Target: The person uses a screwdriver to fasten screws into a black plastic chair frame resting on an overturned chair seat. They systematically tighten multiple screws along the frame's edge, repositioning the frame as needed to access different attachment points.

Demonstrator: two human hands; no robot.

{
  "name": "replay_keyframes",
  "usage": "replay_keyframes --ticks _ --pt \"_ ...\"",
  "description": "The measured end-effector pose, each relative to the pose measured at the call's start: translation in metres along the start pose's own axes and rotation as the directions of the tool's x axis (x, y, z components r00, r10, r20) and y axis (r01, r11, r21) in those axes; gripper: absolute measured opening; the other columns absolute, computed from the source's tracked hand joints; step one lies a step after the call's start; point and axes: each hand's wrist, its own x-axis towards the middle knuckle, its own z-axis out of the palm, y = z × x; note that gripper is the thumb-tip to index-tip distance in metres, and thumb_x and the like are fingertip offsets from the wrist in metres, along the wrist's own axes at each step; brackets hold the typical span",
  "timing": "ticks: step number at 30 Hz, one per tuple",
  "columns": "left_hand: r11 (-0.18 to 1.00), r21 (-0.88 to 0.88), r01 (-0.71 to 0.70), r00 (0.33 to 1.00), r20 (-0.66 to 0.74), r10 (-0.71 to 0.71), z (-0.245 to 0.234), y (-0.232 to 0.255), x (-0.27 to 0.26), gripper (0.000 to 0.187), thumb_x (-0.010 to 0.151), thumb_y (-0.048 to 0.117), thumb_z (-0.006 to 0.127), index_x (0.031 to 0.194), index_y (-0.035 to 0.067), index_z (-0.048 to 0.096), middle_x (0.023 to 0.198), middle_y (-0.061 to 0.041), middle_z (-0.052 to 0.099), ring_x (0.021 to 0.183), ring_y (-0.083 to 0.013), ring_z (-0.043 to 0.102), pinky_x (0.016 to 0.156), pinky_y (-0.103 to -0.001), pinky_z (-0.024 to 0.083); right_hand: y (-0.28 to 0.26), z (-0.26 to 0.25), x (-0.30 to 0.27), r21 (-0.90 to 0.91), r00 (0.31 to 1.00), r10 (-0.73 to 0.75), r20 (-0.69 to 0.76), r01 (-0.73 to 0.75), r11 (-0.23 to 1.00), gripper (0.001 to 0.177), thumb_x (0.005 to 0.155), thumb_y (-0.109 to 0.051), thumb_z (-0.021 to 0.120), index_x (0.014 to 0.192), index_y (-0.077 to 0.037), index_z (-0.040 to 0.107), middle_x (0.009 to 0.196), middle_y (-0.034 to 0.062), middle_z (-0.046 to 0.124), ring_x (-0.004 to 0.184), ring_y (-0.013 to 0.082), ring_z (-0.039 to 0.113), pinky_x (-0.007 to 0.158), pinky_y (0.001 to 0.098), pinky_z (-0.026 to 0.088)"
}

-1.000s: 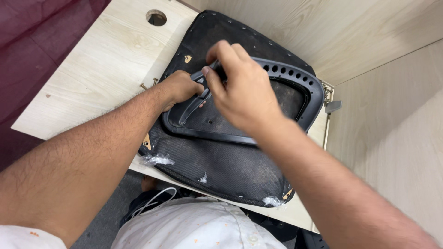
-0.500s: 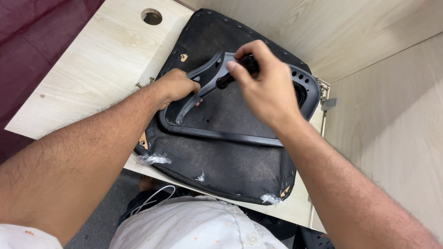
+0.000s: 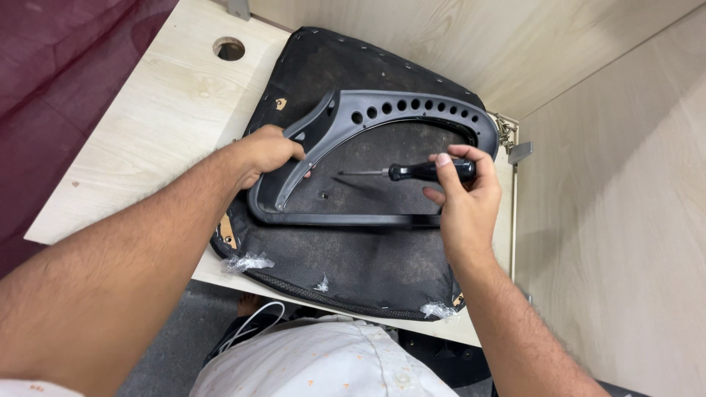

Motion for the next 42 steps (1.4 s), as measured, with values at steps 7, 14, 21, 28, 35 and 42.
replay_keyframes --ticks 7,14,21,28,35,42 --pt "0.999 0.038 0.031 0.999 -0.041 -0.029 0.019 -0.020 -0.027 0.036 0.096 0.013 0.059 0.131 0.003 0.064 0.105 -0.017 0.077 0.093 -0.0220 0.075 0.084 -0.039 0.061 0.033 -0.012 -0.019 0.036 0.998 -0.053 -0.029 0.054 0.998 0.026 0.103 -0.018 0.062 0.126 -0.008 0.055 0.115 0.0089 0.072 0.103 0.0133 0.071 0.074 0.0258 0.063" --pt "0.918 -0.380 -0.116 0.970 -0.244 0.021 0.055 -0.065 -0.057 0.032 0.094 0.008 0.061 0.122 -0.006 0.069 0.098 -0.017 0.077 0.086 -0.0261 0.073 0.080 -0.038 0.057 0.050 -0.016 -0.013 0.021 0.987 -0.151 -0.052 0.152 0.988 0.027 0.106 -0.016 0.063 0.129 -0.007 0.054 0.115 0.0096 0.073 0.104 0.0136 0.070 0.081 0.0259 0.063" --pt "0.887 -0.423 -0.186 0.934 -0.356 0.025 0.150 -0.073 -0.077 0.048 0.090 0.031 0.068 0.127 0.001 0.064 0.109 -0.014 0.073 0.097 -0.0215 0.068 0.088 -0.036 0.052 0.040 -0.012 0.001 0.027 0.973 -0.214 -0.090 0.217 0.976 0.024 0.111 -0.020 0.063 0.129 -0.008 0.051 0.110 0.0067 0.070 0.094 0.0114 0.066 0.077 0.0242 0.056" --pt "0.931 -0.138 -0.338 0.781 -0.594 0.195 0.074 -0.045 -0.032 0.100 0.087 0.055 0.073 0.154 -0.003 0.027 0.148 -0.020 0.040 0.133 -0.0311 0.048 0.106 -0.042 0.042 0.018 -0.029 0.000 0.074 0.942 -0.320 -0.098 0.327 0.942 0.019 0.120 -0.017 0.057 0.131 -0.008 0.044 0.088 0.0025 0.058 0.075 0.0114 0.062 0.073 0.0262 0.052" --pt "0.980 0.201 -0.009 0.928 -0.363 0.083 0.021 0.012 0.050 0.078 0.087 0.041 0.074 0.145 -0.003 0.047 0.130 -0.024 0.066 0.115 -0.0292 0.071 0.094 -0.037 0.061 0.011 -0.063 0.012 -0.238 0.965 -0.132 -0.226 0.077 0.968 0.033 0.098 -0.015 0.075 0.122 -0.008 0.053 0.080 0.0004 0.059 0.061 0.0093 0.056 0.052 0.0269 0.046" --pt "0.952 0.213 -0.219 0.869 -0.401 0.290 0.036 -0.010 0.026 0.058 0.085 0.037 0.078 0.123 -0.005 0.067 0.109 -0.017 0.076 0.098 -0.0235 0.074 0.086 -0.033 0.058 0.034 -0.067 0.041 -0.737 0.988 0.150 0.032 -0.078 0.671 0.072 0.083 -0.035 0.098 0.132 0.001 0.060 0.109 0.0215 0.071 0.100 0.0316 0.070 0.087 0.0422 0.054"
